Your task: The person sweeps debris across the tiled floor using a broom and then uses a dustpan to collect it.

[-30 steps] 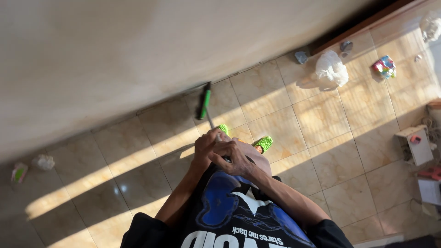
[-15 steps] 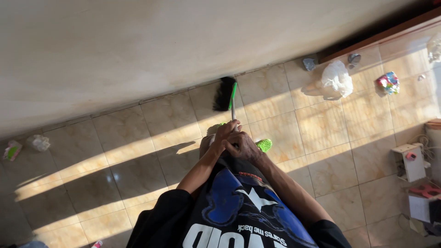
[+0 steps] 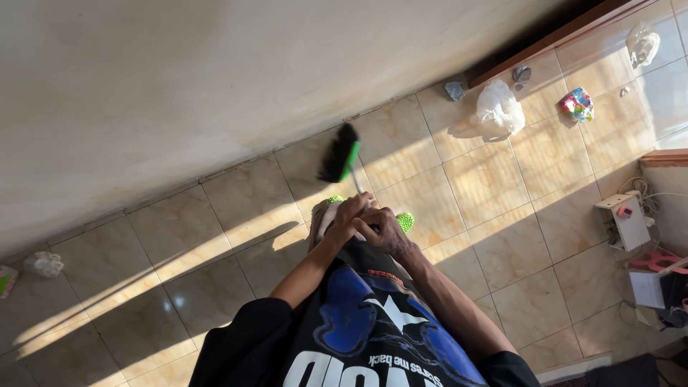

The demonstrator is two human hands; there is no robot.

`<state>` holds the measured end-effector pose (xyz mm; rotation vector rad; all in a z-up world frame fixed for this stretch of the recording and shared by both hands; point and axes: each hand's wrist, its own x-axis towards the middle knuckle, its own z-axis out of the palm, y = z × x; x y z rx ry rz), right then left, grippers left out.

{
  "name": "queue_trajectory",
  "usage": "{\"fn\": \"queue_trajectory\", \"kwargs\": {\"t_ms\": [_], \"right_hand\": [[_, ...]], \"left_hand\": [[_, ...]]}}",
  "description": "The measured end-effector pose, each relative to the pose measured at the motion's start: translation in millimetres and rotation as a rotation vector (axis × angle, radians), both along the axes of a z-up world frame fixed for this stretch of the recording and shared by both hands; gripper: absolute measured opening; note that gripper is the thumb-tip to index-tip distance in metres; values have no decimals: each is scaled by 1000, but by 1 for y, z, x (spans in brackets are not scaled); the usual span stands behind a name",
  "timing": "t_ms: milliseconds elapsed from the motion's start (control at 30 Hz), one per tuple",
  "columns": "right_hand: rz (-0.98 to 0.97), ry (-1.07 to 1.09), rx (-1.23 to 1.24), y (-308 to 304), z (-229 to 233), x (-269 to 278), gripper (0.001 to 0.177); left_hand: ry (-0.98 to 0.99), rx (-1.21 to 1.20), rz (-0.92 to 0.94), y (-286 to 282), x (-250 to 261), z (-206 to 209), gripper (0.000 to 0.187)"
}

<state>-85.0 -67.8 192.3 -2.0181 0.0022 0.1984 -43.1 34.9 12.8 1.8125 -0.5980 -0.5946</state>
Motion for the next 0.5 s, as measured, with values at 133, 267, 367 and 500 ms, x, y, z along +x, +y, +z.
{"fn": "queue_trajectory", "kwargs": {"t_ms": [133, 267, 367, 500], "right_hand": [[23, -82, -90, 7, -5, -4, 24], [-19, -91, -82, 21, 38, -6, 31], [-71, -139, -10, 17, 56, -11, 31], [-102, 17, 3, -13, 30, -17, 36]], "left_hand": [[-28, 215, -132, -24, 3, -1, 28], [-105, 141, -65, -13, 7, 51, 30], [-125, 142, -64, -4, 11, 82, 34], [-93, 294, -9, -19, 7, 69, 38]]}}
